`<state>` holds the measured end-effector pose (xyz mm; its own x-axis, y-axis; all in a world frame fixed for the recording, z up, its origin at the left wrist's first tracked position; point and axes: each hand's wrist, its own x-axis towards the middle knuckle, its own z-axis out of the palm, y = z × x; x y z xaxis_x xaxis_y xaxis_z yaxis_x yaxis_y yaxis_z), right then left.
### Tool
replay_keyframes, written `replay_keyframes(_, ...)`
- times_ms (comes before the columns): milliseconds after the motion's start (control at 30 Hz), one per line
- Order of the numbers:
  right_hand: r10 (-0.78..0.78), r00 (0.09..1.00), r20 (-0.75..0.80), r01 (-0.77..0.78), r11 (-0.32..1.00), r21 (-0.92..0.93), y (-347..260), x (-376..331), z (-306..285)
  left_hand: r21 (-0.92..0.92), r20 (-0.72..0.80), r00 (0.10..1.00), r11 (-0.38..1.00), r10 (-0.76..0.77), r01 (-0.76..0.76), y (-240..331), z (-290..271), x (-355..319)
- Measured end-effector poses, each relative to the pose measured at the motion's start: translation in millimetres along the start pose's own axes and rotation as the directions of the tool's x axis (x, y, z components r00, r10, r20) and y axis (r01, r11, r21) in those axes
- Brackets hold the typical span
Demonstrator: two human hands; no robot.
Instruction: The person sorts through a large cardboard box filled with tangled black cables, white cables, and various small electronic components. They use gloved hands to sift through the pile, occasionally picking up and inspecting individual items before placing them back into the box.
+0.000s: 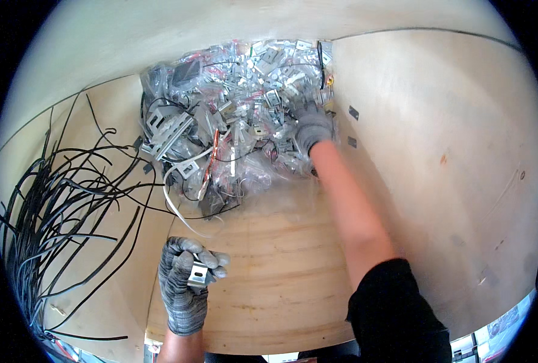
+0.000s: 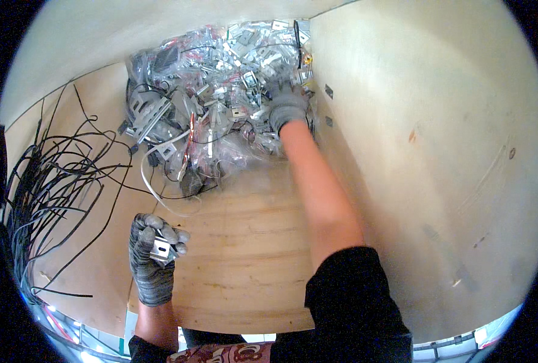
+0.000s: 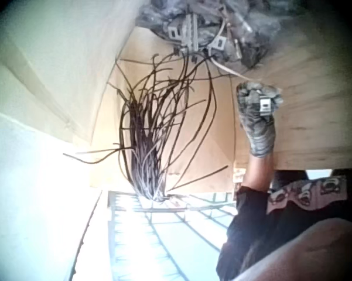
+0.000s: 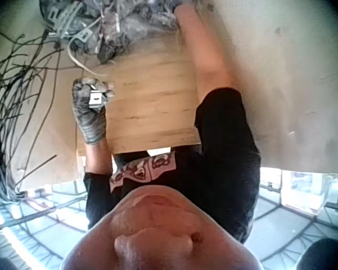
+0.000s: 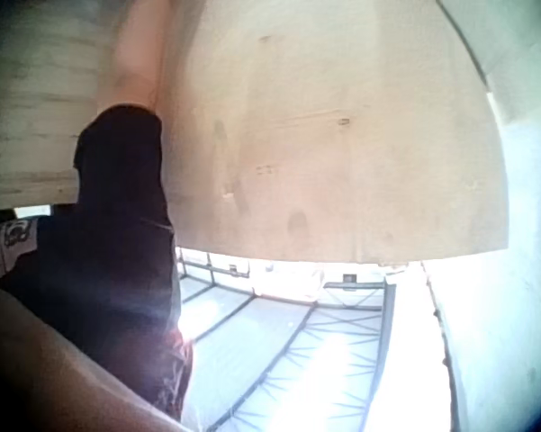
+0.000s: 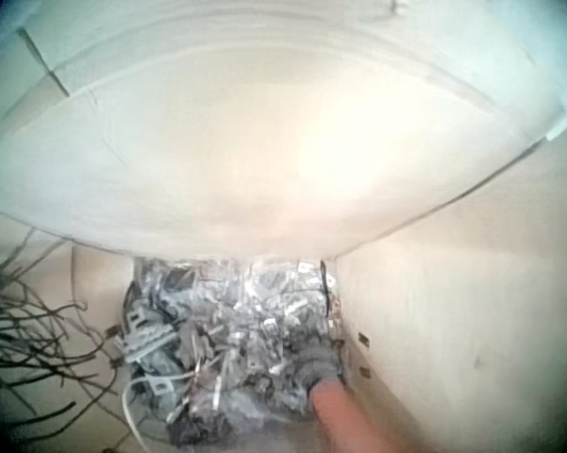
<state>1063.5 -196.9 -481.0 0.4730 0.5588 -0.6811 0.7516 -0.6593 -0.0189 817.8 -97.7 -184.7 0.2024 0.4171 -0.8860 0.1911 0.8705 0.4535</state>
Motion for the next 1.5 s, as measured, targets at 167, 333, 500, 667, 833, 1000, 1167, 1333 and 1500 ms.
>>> replay_keyframes(167,0.051,0.985,0.165,-0.069,0.992,0.103,-8,-23,-7,0.066,-0.135,0.985,0.993,0.107,-0.099,-3,-3,-2)
replay_keyframes(333,-0.044,0.938,-0.343,0.167,0.926,0.338,7,33,-54,0.084,-0.125,0.976,0.982,0.178,-0.168,1,6,0)
replay_keyframes(500,-0.318,0.844,-0.432,0.311,0.946,-0.089,10,71,-7,0.039,-0.03,0.985,0.985,0.17,-0.169,-3,3,5)
replay_keyframes(667,-0.215,0.925,-0.314,0.192,0.976,-0.102,-1,-4,2,0.098,-0.063,0.982,0.981,0.176,-0.17,-3,-5,3)
replay_keyframes(833,0.219,0.941,-0.258,-0.085,0.891,0.445,28,24,-27,0.118,-0.062,0.982,0.978,0.179,-0.171,1,-3,-3)
replay_keyframes(1000,0.352,0.841,-0.41,0.148,0.58,0.801,40,99,-40,0.141,-0.034,0.981,0.972,0.193,-0.186,-2,1,0)
replay_keyframes(1167,0.318,0.939,-0.129,-0.255,0.899,0.355,22,113,-32,0.134,-0.043,0.981,0.974,0.191,-0.184,-1,0,0)
replay_keyframes(1333,0.169,0.954,-0.246,-0.102,0.96,0.262,22,49,14,0.136,-0.046,0.978,0.971,0.205,-0.198,0,4,-2)
replay_keyframes(1500,0.078,0.953,-0.291,0.05,0.912,0.406,17,-10,42,0.139,-0.061,0.978,0.972,0.201,-0.191,-1,1,-4)
